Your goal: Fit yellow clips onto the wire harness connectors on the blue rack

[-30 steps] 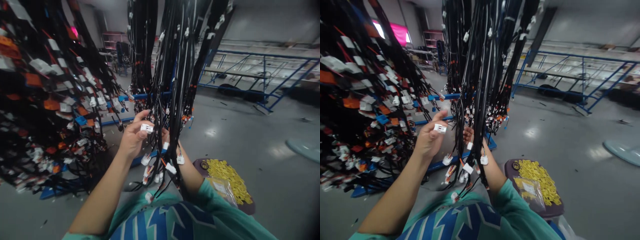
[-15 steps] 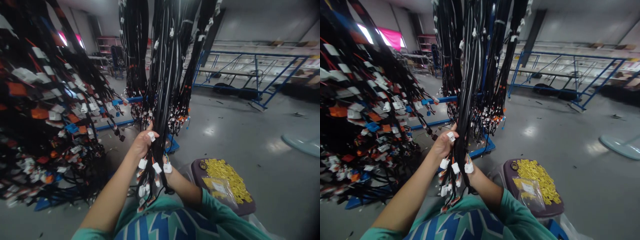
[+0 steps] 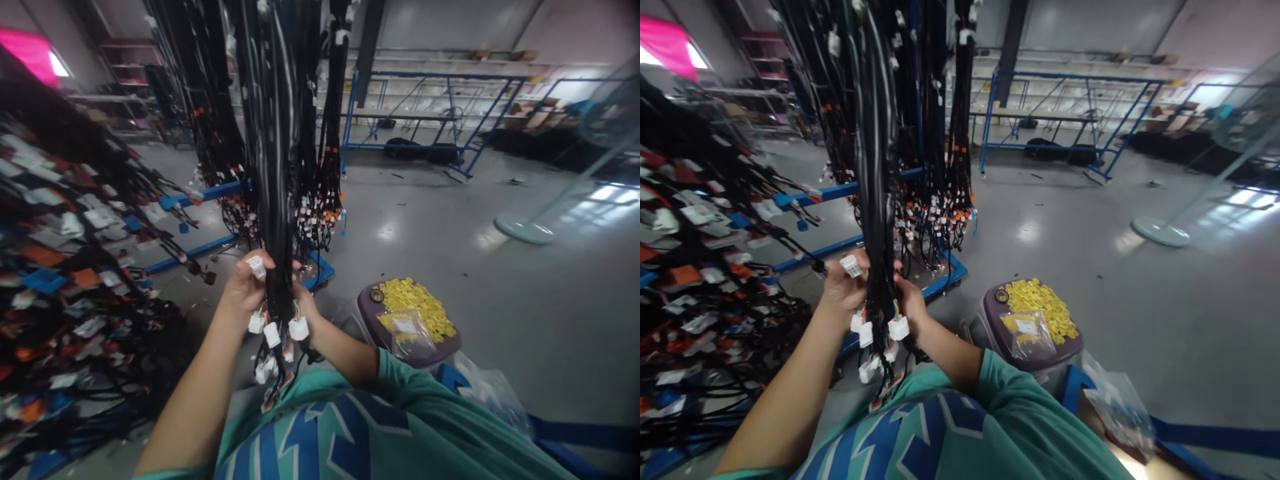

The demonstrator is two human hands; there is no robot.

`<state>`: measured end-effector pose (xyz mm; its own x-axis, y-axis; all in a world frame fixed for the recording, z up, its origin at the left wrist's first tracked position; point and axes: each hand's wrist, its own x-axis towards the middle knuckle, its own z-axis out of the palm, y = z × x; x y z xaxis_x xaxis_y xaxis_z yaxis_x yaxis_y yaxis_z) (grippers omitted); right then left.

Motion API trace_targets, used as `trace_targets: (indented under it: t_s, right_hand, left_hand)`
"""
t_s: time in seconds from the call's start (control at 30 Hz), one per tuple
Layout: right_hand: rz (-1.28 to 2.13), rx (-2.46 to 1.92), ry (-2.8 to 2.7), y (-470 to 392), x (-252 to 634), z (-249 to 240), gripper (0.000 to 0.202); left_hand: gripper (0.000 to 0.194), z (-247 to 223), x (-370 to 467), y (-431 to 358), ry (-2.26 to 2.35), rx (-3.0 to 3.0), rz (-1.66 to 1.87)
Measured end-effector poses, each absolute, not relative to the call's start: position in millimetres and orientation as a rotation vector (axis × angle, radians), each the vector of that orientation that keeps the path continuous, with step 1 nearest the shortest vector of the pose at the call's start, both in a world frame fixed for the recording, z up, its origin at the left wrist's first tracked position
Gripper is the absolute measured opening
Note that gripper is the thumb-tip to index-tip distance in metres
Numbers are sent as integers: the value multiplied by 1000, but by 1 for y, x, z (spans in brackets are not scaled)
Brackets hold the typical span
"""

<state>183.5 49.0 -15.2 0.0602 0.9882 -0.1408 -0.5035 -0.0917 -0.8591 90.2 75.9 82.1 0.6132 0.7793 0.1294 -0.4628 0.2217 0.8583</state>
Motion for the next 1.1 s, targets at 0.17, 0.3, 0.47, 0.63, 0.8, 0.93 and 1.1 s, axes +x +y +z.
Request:
trace_targets:
  t_s: [0.17,0.3,0.47,0.63,0.8,0.93,1.1]
  right_hand:
    - [1266,-1044,-390,12,243,-57,20]
    - [1224,-1403,-539,-70,307,-109,9]
    - [813,-1821,-449,-171,363,-157,27]
    - [499,-2161,-336,-195,396,-178,12]
    - [496,-2471,-305,-166,411,-187,24]
    - [534,-2650,-266,-152,409,-188,33]
    - [558,-2731,-305,-149,402,-186,27]
  left_hand:
    - [48,84,93,72,246,1015,932]
    - [40,86,93,69,208,1049,974]
    - [41,88,97,63,252,1058,1005]
    - [40,87,104,62,214,1068,984]
    - [47,81,104,68,206,1218,1136]
    - [48,82,103,67,256,1265,1163]
    - [47,84,106,66,278,1226,1190]
